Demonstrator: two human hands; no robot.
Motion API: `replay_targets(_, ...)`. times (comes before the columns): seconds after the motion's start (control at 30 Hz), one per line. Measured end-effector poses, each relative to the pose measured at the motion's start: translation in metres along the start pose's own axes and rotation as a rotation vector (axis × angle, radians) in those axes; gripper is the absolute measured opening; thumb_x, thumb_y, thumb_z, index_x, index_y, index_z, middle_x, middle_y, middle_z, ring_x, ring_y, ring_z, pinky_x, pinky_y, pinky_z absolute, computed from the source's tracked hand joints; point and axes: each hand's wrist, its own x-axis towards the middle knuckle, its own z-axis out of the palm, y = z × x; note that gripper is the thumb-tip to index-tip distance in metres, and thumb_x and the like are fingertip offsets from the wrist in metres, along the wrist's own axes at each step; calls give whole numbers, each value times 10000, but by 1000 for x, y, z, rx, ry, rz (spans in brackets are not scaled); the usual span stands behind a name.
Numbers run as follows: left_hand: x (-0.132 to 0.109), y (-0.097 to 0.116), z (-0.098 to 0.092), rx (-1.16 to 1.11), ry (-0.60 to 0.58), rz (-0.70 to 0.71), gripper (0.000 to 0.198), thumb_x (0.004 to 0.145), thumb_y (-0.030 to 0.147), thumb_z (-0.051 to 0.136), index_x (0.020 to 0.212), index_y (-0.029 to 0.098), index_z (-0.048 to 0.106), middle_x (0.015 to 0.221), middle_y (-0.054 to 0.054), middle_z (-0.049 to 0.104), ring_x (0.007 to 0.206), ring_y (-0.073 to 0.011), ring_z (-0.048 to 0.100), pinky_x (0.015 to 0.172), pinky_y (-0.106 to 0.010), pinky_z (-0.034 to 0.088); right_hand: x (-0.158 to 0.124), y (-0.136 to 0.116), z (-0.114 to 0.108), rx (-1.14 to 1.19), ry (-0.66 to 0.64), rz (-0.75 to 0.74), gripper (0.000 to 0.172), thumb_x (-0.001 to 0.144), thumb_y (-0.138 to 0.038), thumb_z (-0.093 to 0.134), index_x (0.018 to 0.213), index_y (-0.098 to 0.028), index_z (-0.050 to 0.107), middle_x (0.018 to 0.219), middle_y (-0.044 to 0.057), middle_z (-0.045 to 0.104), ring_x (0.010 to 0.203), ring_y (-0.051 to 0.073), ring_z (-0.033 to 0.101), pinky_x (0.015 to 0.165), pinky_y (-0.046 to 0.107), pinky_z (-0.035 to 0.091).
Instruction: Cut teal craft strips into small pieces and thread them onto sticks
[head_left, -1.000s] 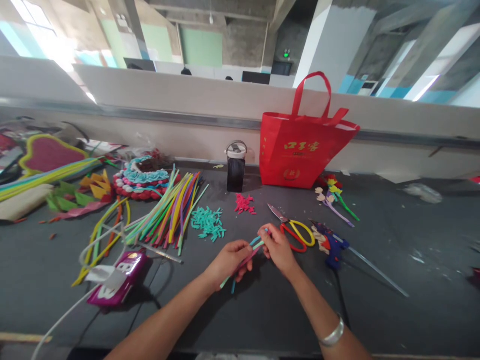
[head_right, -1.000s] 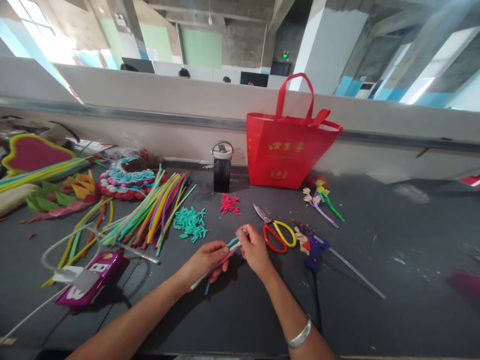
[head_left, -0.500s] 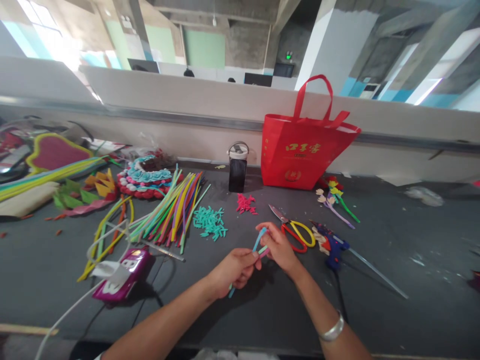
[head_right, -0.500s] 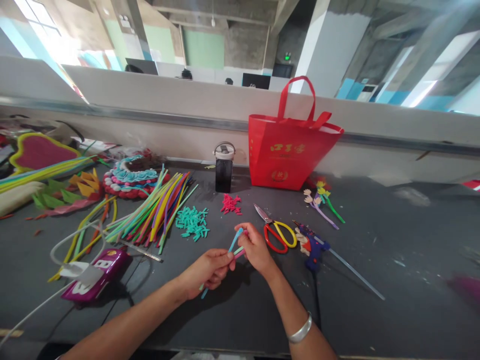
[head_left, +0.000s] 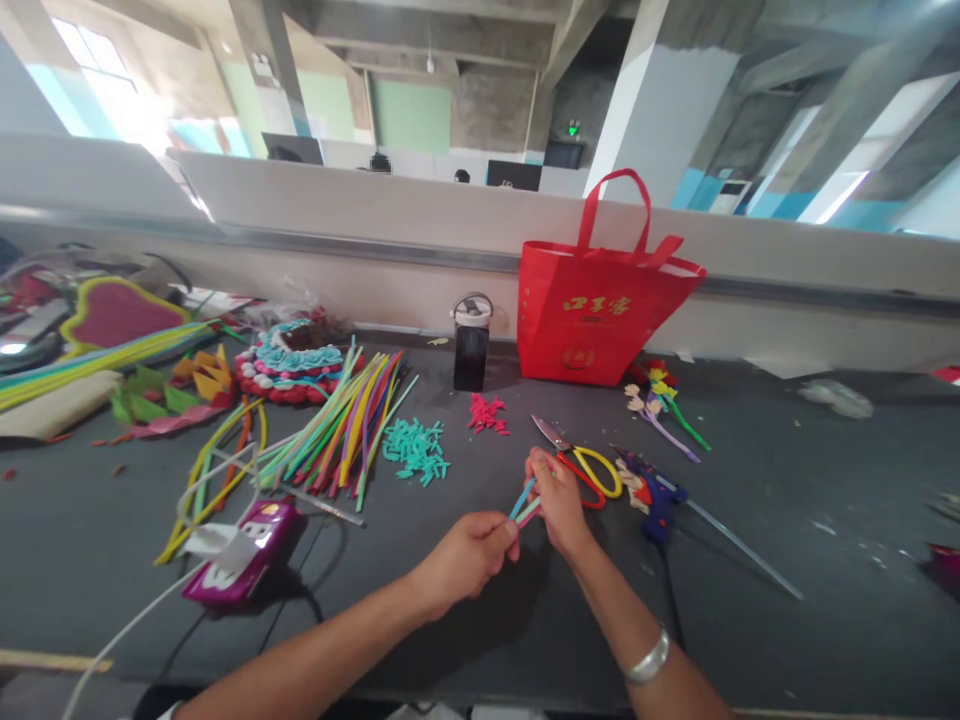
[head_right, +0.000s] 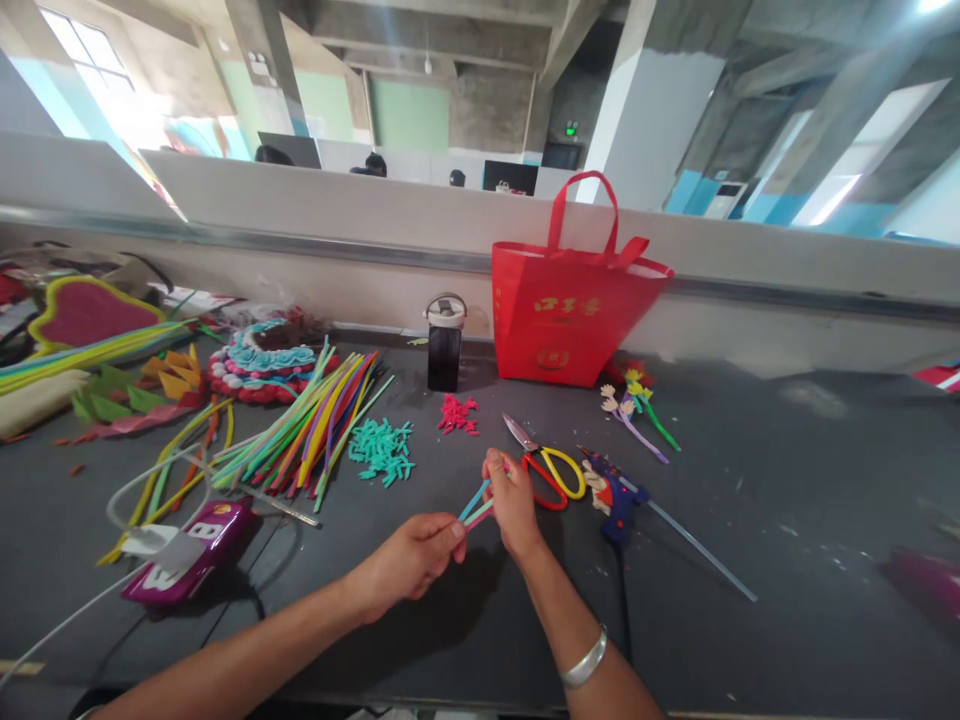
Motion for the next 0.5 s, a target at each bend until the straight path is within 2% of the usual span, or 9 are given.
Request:
replay_targets(0.1,-16,3,-5,287,77,132,442,851,552,420,676,160,526,506,72,331,472,-76,297,458,-212,232,5,-1,-2,33,78,17,467,793,-647,527,661,-205,457,466,-94,333,364,51,303,325,156,217)
replay_targets(0.2,-27,9,-26,549,140,226,436,890,504,382,678,162,549,551,46,416,537,-100,396,514,-220,313,11,-3,-10,88,159,76,481,761,-676,539,674,-210,459,455,-100,330,349,53,287,315,159,192)
replay_targets(0.27,-22,12,-50,719,349,343,410,916,472,347,797,170,598,704,2,553,689,-139,519,652,-243,410,15,-3,-14,101,156,71,483,764,-679,532,670,-213,446,461,-104,309,353,52,266,324,162,188)
replay_targets(0.3,-15,12,-64,799,476,403,390,919,459,348,924,171,612,867,-38,609,839,-170,562,781,-275,432,15,-2,-15,89,119,59,477,779,-670,521,667,-213,440,467,-103,299,363,54,266,335,164,199)
replay_targets(0.33,-6,12,-78,876,592,445,411,911,462,368,1076,161,593,1065,-91,603,1012,-208,553,902,-316,412,15,-1,-14,58,65,44,468,795,-657,508,665,-213,438,476,-99,297,375,58,272,348,168,213)
replay_targets(0.37,6,10,-92,946,700,444,480,899,475,390,1206,139,540,1243,-145,533,1167,-247,489,987,-357,371,14,0,-13,-2,-10,22,461,816,-643,487,661,-212,440,483,-93,302,389,64,286,363,173,232)
replay_targets(0.43,32,1,-115,1076,793,353,615,877,515,427,1347,117,436,1415,-205,389,1316,-307,362,1051,-429,314,10,4,-8,-164,-165,-33,459,847,-619,453,645,-207,458,492,-77,329,417,77,326,397,187,273)
replay_targets(0.5,54,-9,-128,1166,845,210,673,861,567,433,1396,160,392,1465,-209,333,1350,-356,310,1041,-510,304,5,6,-4,-296,-276,-83,462,855,-602,451,626,-202,485,497,-64,364,444,89,365,429,199,302)
